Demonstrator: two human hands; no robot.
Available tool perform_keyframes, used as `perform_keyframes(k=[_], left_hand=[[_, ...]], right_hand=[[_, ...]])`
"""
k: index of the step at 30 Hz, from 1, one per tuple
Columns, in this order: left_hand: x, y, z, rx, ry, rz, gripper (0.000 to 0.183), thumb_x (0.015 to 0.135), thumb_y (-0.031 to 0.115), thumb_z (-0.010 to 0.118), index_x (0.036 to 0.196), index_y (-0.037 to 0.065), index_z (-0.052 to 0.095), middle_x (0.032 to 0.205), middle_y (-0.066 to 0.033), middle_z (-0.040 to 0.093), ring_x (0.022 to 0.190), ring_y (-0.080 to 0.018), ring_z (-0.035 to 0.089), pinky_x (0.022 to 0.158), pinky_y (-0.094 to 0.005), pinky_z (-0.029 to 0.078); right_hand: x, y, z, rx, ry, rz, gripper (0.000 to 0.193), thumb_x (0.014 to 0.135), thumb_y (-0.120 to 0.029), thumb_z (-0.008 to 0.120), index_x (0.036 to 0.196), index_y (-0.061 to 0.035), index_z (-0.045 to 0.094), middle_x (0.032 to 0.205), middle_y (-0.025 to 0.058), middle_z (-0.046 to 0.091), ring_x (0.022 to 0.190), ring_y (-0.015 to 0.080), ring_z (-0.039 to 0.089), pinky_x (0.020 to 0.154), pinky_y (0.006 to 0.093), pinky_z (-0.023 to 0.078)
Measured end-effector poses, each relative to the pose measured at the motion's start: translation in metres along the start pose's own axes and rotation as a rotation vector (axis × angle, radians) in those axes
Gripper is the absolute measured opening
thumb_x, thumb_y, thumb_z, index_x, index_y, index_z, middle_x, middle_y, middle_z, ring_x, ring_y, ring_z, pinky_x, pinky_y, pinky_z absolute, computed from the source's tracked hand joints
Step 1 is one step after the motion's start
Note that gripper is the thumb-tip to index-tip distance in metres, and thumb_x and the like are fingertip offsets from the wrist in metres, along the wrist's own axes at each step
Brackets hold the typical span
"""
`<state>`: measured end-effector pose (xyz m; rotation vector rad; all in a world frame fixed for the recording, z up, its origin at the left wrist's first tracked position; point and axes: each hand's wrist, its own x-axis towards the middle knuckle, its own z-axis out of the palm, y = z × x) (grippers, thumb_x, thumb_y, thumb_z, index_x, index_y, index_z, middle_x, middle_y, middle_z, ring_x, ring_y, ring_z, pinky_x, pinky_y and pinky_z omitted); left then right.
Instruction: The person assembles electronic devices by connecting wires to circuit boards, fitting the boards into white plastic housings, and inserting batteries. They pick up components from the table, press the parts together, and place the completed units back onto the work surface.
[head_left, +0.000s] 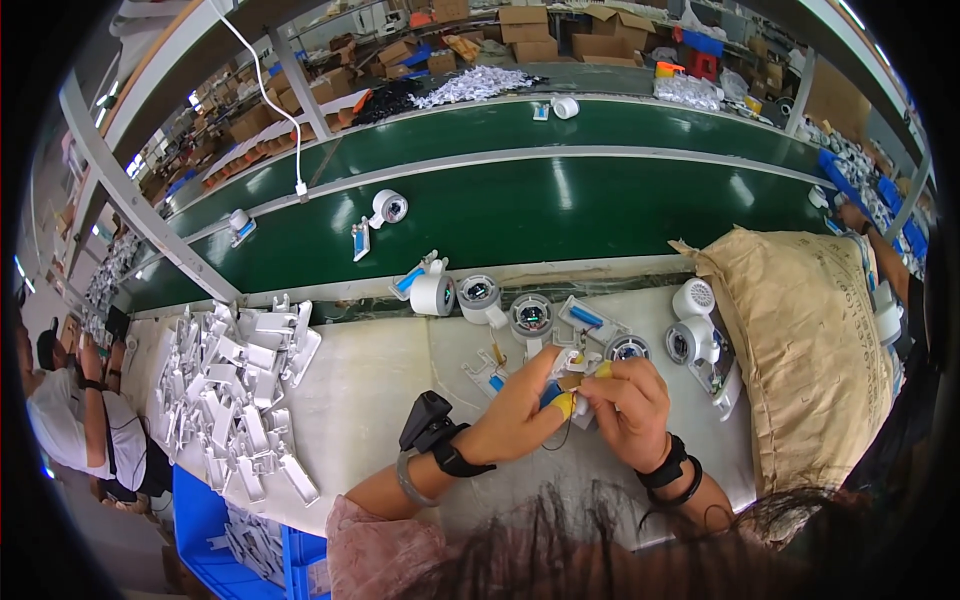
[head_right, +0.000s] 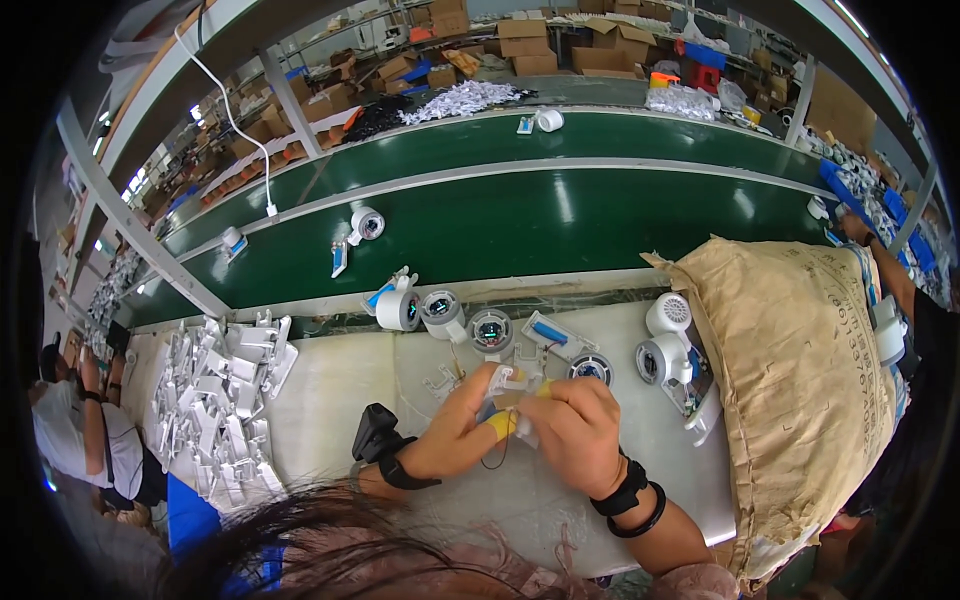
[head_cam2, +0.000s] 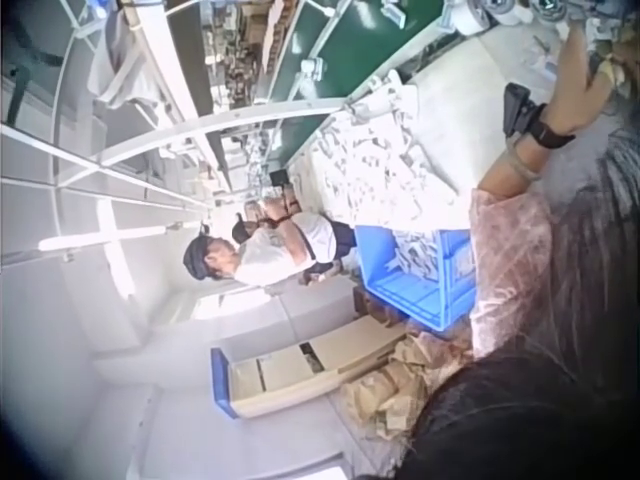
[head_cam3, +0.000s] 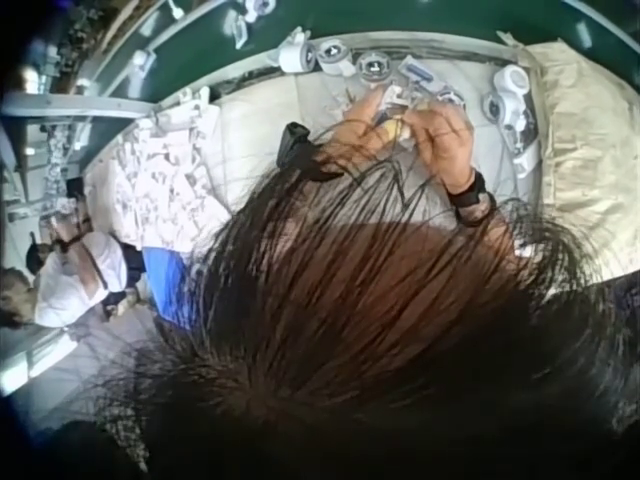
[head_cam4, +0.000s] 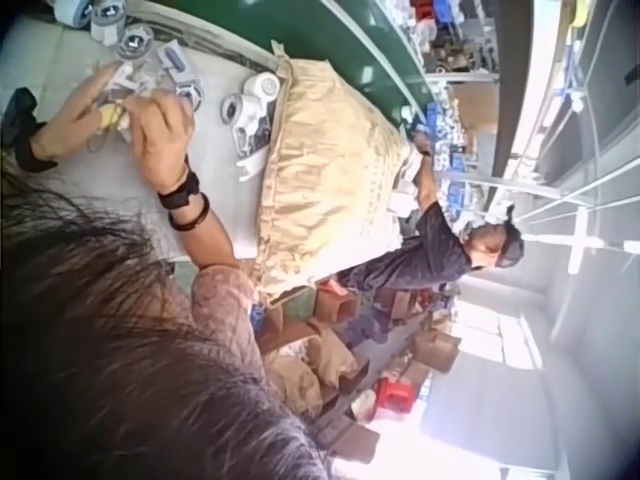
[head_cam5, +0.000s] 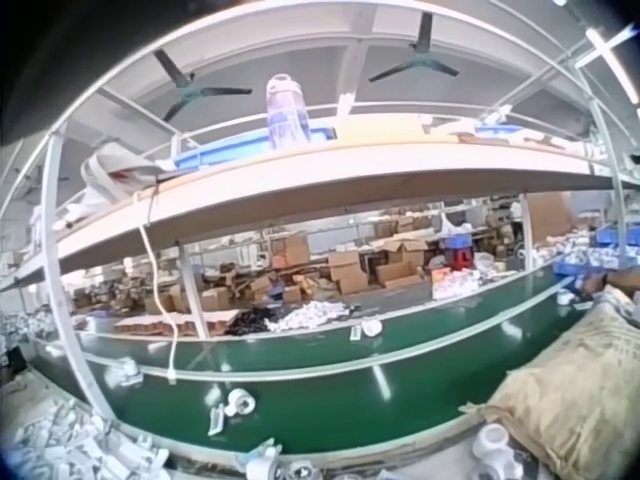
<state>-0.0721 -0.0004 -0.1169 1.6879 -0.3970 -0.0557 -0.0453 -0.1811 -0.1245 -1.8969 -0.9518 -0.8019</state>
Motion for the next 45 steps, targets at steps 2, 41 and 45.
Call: perform_keyframes(k=[2,41,45], left_hand=[[-0.001,-0.003,0.001,-0.006,0.008,0.006,0.039,0.083,0.009,0.054,0.118,-0.004,0.043,0.098,-0.0184,0.055,0.088,-0.0268,0.054,0.078,-0.0354,0.044],[-0.002,-0.012,0.005,0.106,0.055,0.201,0.045,0.093,0.018,0.056,0.13,-0.002,0.041,0.112,-0.0196,0.056,0.1,-0.0284,0.057,0.086,-0.0353,0.044],[-0.003,-0.011,0.006,0.077,0.056,0.117,0.041,0.095,0.019,0.053,0.129,-0.002,0.043,0.112,-0.0203,0.056,0.099,-0.0308,0.058,0.085,-0.0363,0.045]], right_hand=[[0.0,0.0,-0.001,-0.001,-0.007,-0.001,0.025,0.069,0.003,0.075,0.089,-0.0079,0.067,0.083,0.0087,0.058,0.07,0.0262,0.057,0.06,0.0343,0.046],[0.002,-0.002,0.001,-0.001,-0.006,0.021,0.031,0.06,0.006,0.074,0.086,-0.0087,0.066,0.082,0.0073,0.056,0.081,0.0294,0.057,0.081,0.0409,0.049],[0.002,-0.001,0.0,-0.01,-0.005,0.009,0.032,0.06,0.006,0.074,0.086,-0.0084,0.066,0.082,0.007,0.056,0.081,0.0298,0.057,0.081,0.041,0.05]])
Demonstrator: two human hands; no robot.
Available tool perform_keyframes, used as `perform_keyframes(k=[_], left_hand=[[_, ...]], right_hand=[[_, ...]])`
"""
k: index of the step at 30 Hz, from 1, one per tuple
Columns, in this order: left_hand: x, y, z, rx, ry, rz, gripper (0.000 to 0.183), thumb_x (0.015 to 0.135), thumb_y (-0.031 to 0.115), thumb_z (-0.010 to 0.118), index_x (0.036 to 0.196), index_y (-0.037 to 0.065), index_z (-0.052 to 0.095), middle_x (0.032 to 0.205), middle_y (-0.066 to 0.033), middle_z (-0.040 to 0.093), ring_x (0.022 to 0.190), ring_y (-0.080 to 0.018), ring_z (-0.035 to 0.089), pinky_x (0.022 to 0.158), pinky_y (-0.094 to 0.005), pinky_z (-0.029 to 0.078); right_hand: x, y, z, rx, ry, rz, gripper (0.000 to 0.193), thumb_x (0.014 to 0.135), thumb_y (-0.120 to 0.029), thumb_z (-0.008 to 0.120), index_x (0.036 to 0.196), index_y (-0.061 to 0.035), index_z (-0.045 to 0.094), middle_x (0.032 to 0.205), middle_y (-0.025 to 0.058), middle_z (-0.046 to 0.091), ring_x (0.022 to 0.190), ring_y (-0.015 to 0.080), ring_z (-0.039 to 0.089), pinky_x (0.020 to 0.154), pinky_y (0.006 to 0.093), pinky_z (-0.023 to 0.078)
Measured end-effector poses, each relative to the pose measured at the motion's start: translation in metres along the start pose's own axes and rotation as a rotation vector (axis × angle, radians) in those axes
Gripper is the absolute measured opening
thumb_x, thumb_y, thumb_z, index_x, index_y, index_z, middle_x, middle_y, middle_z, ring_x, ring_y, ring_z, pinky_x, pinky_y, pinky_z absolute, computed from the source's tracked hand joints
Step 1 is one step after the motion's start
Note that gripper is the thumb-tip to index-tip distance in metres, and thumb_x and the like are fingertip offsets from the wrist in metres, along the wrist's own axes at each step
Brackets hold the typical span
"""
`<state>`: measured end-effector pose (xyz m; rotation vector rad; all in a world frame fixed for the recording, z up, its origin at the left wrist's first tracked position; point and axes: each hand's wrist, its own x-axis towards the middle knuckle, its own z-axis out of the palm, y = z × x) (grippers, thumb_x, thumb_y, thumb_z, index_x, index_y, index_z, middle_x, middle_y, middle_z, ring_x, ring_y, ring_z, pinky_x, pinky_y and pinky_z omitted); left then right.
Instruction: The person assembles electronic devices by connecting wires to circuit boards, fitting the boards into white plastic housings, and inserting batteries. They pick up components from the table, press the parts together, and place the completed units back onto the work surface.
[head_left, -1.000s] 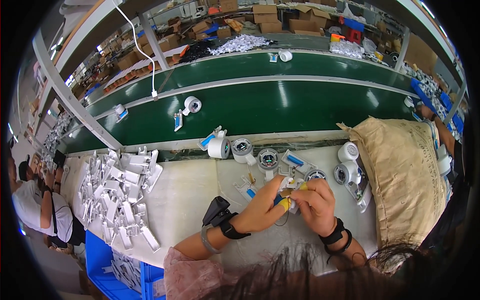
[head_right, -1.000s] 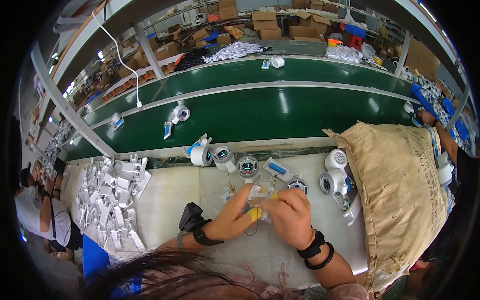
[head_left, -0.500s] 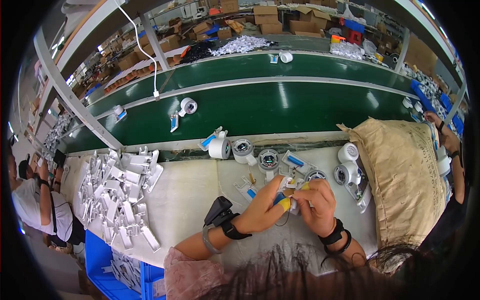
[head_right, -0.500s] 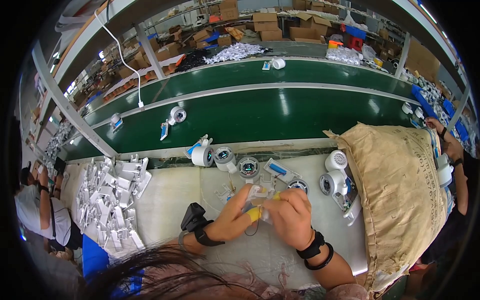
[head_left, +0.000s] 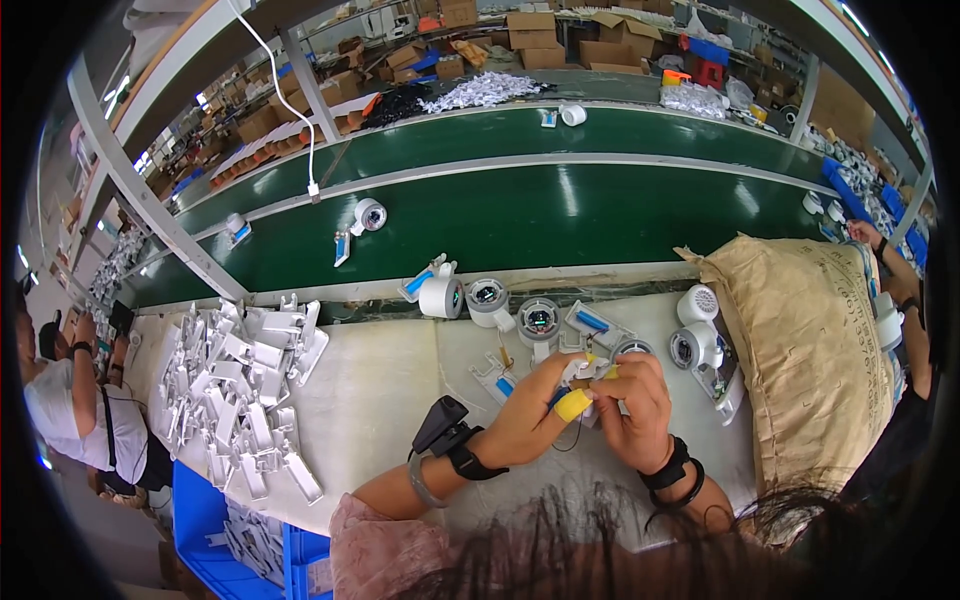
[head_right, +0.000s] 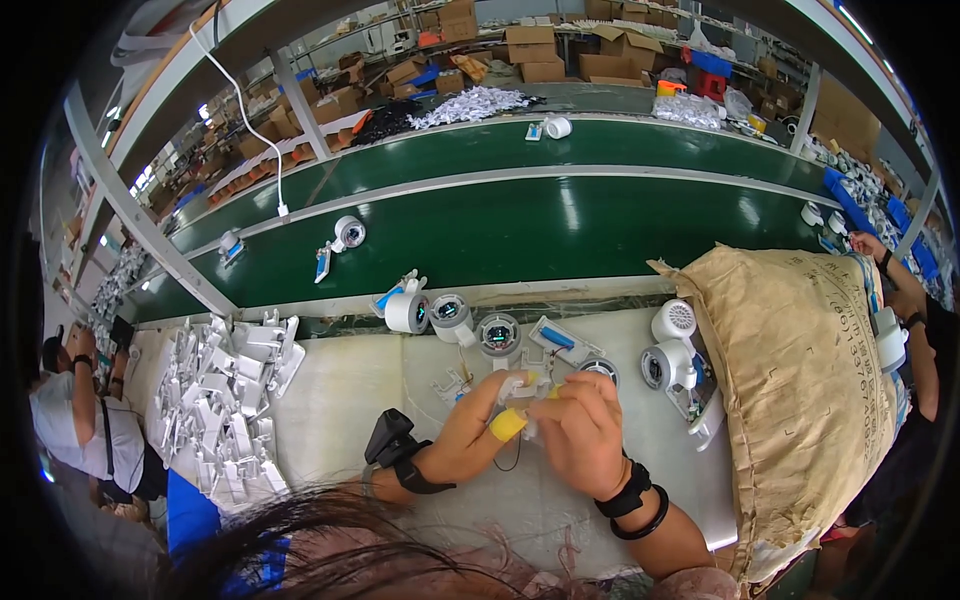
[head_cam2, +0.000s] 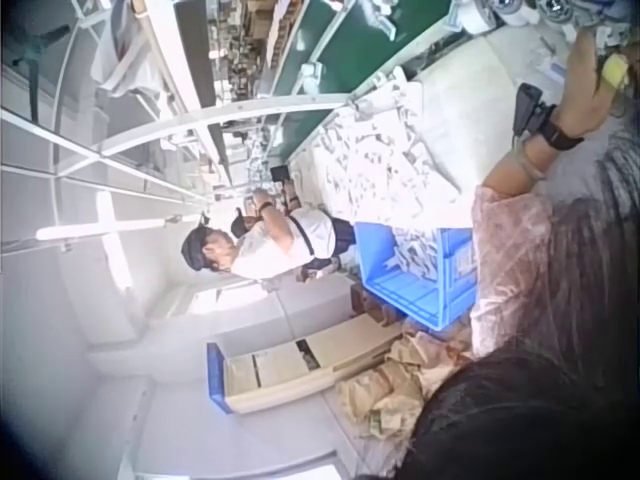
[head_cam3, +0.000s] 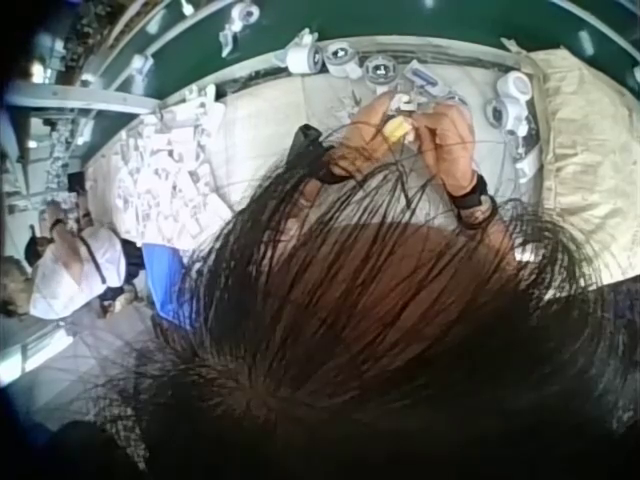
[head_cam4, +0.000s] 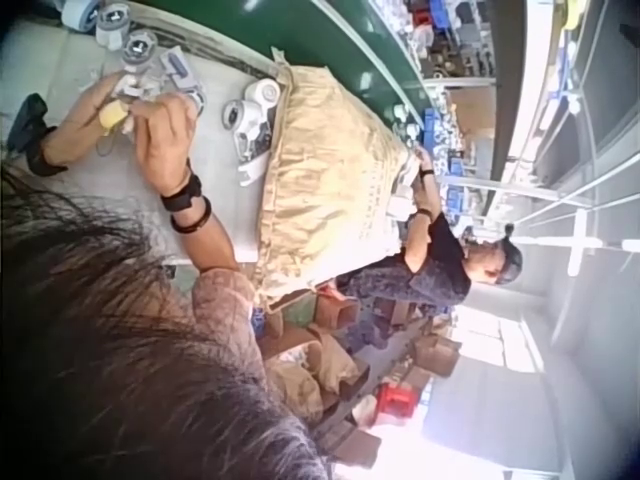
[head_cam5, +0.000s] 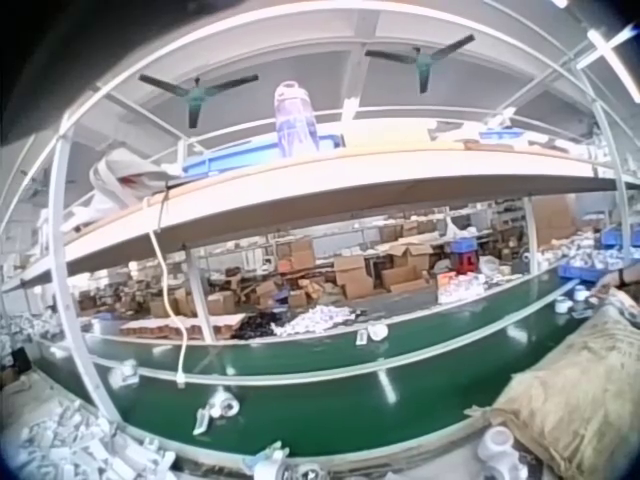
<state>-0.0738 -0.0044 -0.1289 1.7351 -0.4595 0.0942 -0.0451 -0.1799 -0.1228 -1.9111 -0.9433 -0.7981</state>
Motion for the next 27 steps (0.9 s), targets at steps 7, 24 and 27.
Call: perform_keyframes(k=[7,24,27], left_hand=[[-0.001,0.005,0.0,0.046,0.003,-0.031,0.035,0.096,0.016,0.05,0.126,-0.002,0.046,0.114,-0.0207,0.056,0.102,-0.0334,0.057,0.088,-0.0375,0.045],[0.072,0.038,-0.083,0.073,0.192,-0.09,0.03,0.101,0.026,0.044,0.116,0.002,0.055,0.088,-0.0092,0.066,0.059,-0.0126,0.062,0.048,-0.0229,0.05],[0.113,0.012,-0.129,0.206,0.308,-0.034,0.029,0.101,0.026,0.042,0.11,0.003,0.058,0.088,-0.0078,0.066,0.053,-0.0099,0.06,0.043,-0.0191,0.047]], right_hand=[[-0.002,0.001,0.002,0.013,-0.007,-0.009,0.028,0.062,0.004,0.075,0.085,-0.0085,0.066,0.082,0.0066,0.055,0.081,0.0294,0.057,0.081,0.0406,0.049],[0.002,0.003,-0.002,-0.048,0.139,0.102,0.025,0.077,-0.005,0.069,0.101,-0.0075,0.062,0.098,0.008,0.057,0.093,0.0296,0.053,0.088,0.0411,0.039],[-0.004,0.007,0.005,0.018,0.077,-0.043,0.028,0.074,-0.002,0.068,0.101,-0.0076,0.064,0.105,0.0081,0.058,0.098,0.0265,0.054,0.089,0.0407,0.04]])
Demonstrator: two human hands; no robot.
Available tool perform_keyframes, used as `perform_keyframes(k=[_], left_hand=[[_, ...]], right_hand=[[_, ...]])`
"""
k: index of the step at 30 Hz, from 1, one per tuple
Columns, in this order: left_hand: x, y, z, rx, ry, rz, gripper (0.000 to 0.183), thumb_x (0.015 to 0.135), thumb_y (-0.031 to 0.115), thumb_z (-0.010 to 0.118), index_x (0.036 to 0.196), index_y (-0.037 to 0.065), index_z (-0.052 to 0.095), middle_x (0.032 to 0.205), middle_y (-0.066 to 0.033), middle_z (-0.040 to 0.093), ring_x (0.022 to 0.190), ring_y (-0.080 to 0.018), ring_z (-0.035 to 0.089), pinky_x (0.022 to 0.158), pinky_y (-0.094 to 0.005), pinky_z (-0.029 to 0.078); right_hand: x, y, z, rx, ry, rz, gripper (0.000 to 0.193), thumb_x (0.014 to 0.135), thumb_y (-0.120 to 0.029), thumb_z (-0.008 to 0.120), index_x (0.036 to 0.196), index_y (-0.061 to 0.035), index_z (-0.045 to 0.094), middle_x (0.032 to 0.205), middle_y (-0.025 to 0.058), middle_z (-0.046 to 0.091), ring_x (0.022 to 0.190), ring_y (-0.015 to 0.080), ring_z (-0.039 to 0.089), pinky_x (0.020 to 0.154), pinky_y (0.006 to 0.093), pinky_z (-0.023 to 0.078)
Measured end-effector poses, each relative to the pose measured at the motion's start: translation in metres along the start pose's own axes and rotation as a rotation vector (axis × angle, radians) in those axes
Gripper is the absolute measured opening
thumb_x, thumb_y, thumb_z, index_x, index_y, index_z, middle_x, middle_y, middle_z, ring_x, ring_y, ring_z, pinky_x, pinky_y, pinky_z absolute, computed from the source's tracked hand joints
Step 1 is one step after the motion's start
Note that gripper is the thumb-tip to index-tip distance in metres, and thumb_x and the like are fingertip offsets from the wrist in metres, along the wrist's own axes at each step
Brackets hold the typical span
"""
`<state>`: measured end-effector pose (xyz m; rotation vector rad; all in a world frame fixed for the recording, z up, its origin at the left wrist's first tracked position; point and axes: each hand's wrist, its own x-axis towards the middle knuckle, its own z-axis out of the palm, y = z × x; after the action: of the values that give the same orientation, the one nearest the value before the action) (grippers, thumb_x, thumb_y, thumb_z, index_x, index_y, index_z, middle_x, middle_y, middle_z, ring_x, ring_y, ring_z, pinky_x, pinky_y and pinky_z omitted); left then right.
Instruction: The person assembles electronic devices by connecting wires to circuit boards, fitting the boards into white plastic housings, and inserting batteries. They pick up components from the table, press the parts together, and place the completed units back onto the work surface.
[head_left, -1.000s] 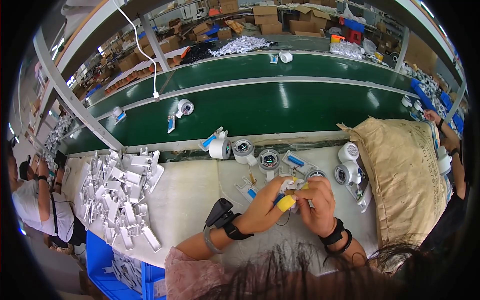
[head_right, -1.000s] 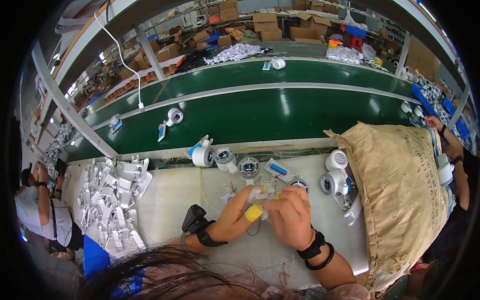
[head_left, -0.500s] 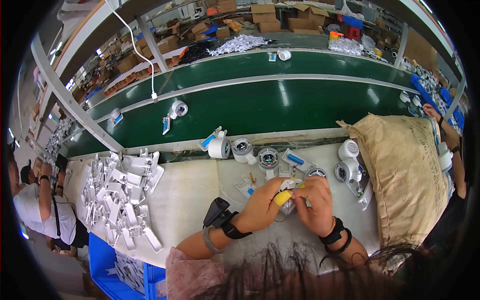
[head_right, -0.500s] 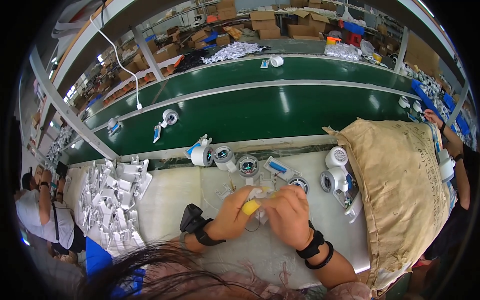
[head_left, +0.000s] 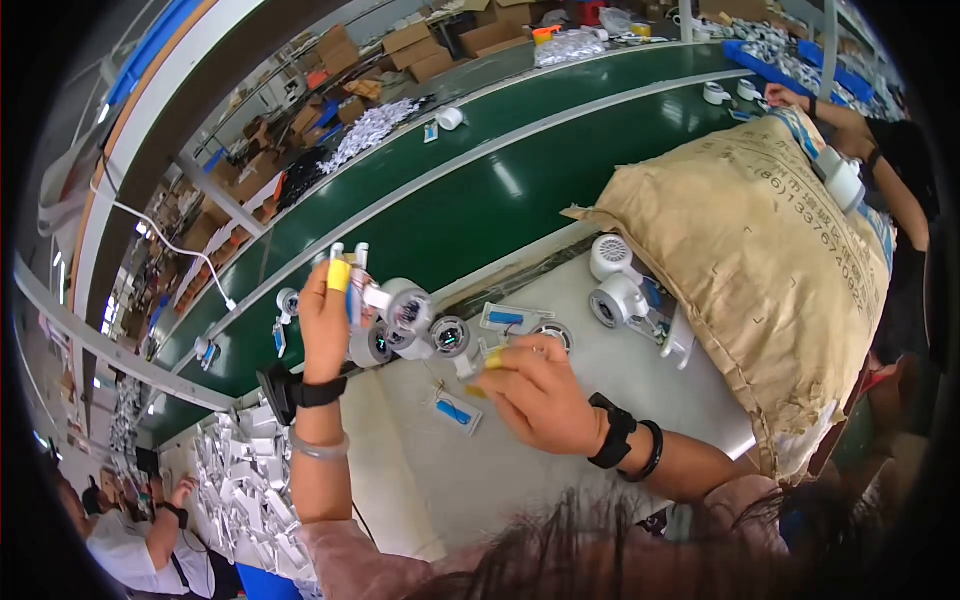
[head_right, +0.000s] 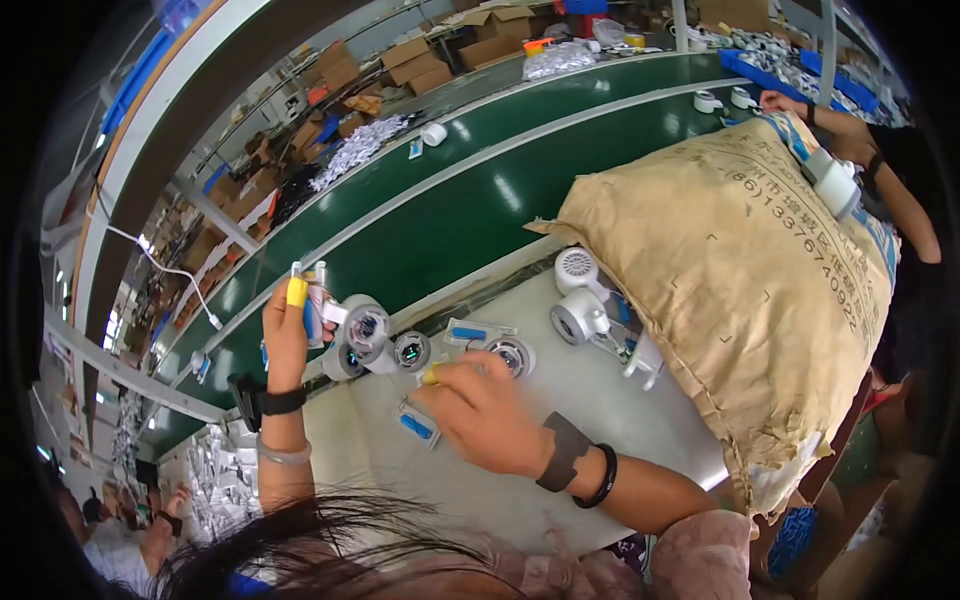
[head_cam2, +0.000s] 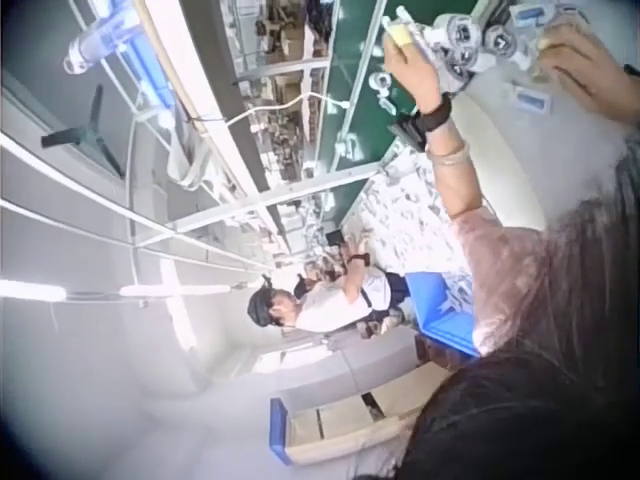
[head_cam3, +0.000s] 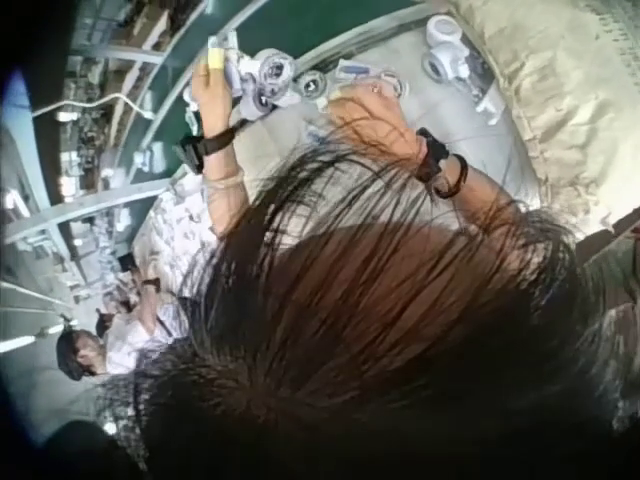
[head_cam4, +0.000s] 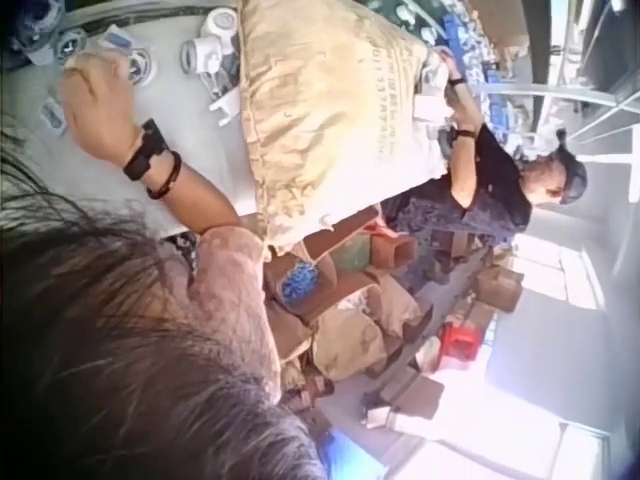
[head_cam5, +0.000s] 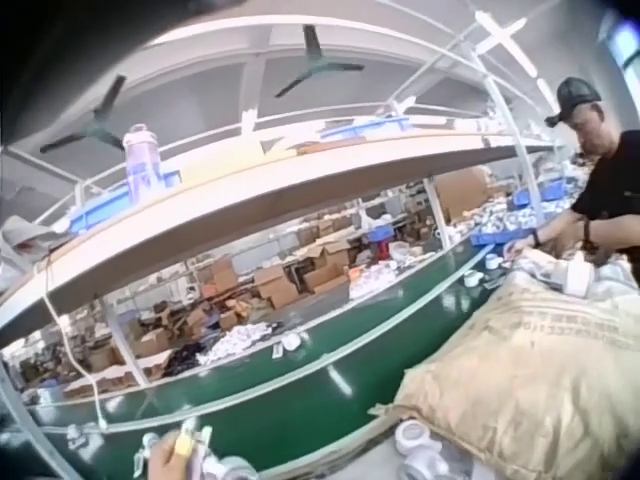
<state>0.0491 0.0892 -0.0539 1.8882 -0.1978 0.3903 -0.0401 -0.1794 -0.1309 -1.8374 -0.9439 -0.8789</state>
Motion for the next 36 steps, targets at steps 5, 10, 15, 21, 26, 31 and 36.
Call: perform_keyframes(k=[5,10,15,21,26,31,36], left_hand=[[0.041,-0.03,0.0,1.173,0.3,0.376,0.033,0.084,0.012,0.06,0.115,0.001,0.059,0.118,-0.0213,0.056,0.11,-0.0393,0.05,0.095,-0.0462,0.04],[0.005,0.006,0.128,0.725,-0.376,0.548,0.036,0.079,0.012,0.065,0.113,0.003,0.06,0.129,-0.0191,0.049,0.119,-0.0387,0.043,0.102,-0.0448,0.035],[-0.043,0.023,0.238,0.366,-0.738,0.878,0.046,0.072,0.013,0.068,0.116,0.005,0.058,0.123,-0.0132,0.053,0.118,-0.0339,0.046,0.102,-0.0439,0.036],[-0.076,0.031,0.288,0.456,-0.676,1.009,0.043,0.066,0.01,0.07,0.109,0.007,0.061,0.112,-0.008,0.057,0.106,-0.0259,0.052,0.106,-0.0405,0.03],[-0.083,0.02,0.293,0.508,-0.65,1.068,0.028,0.07,0.007,0.067,0.098,0.01,0.066,0.089,-0.004,0.059,0.079,-0.0232,0.06,0.085,-0.0367,0.042],[-0.062,0.033,0.243,0.154,-0.409,0.801,0.024,0.082,0.001,0.061,0.104,0.008,0.066,0.083,-0.004,0.063,0.072,-0.018,0.06,0.066,-0.0343,0.047],[-0.069,0.033,0.168,-0.409,-0.318,-0.05,0.023,0.092,0.0,0.055,0.113,0.003,0.062,0.091,-0.0025,0.065,0.065,-0.0028,0.054,0.052,-0.0175,0.045]], right_hand=[[-0.001,-0.011,-0.004,0.009,0.024,-0.026,0.034,0.069,0.001,0.066,0.102,-0.0085,0.066,0.105,0.0068,0.058,0.097,0.0276,0.054,0.09,0.0409,0.041],[-0.006,-0.005,-0.005,0.123,0.107,-0.063,0.031,0.068,0.0,0.067,0.098,-0.0079,0.068,0.102,0.0065,0.06,0.092,0.0257,0.055,0.079,0.0379,0.047],[0.001,-0.013,-0.009,0.098,0.201,-0.139,0.023,0.069,0.001,0.065,0.09,-0.0083,0.071,0.098,0.0064,0.063,0.079,0.0202,0.056,0.078,0.0362,0.046],[0.01,-0.023,-0.024,0.133,0.253,-0.187,0.022,0.068,-0.001,0.066,0.086,-0.0104,0.071,0.097,0.0046,0.066,0.066,0.0119,0.055,0.083,0.0328,0.04],[0.004,-0.022,-0.015,0.162,0.193,-0.251,0.02,0.067,-0.001,0.067,0.084,-0.0089,0.07,0.096,0.0064,0.066,0.072,0.0176,0.057,0.077,0.0351,0.046],[0.004,-0.024,-0.016,0.199,0.18,-0.283,0.02,0.065,0.0,0.068,0.083,-0.0071,0.069,0.095,0.0083,0.065,0.077,0.0244,0.058,0.067,0.0302,0.048],[0.002,-0.021,-0.008,0.256,0.143,-0.244,0.027,0.066,-0.003,0.068,0.092,-0.0051,0.066,0.093,0.0062,0.058,0.08,0.023,0.057,0.075,0.0332,0.046]])
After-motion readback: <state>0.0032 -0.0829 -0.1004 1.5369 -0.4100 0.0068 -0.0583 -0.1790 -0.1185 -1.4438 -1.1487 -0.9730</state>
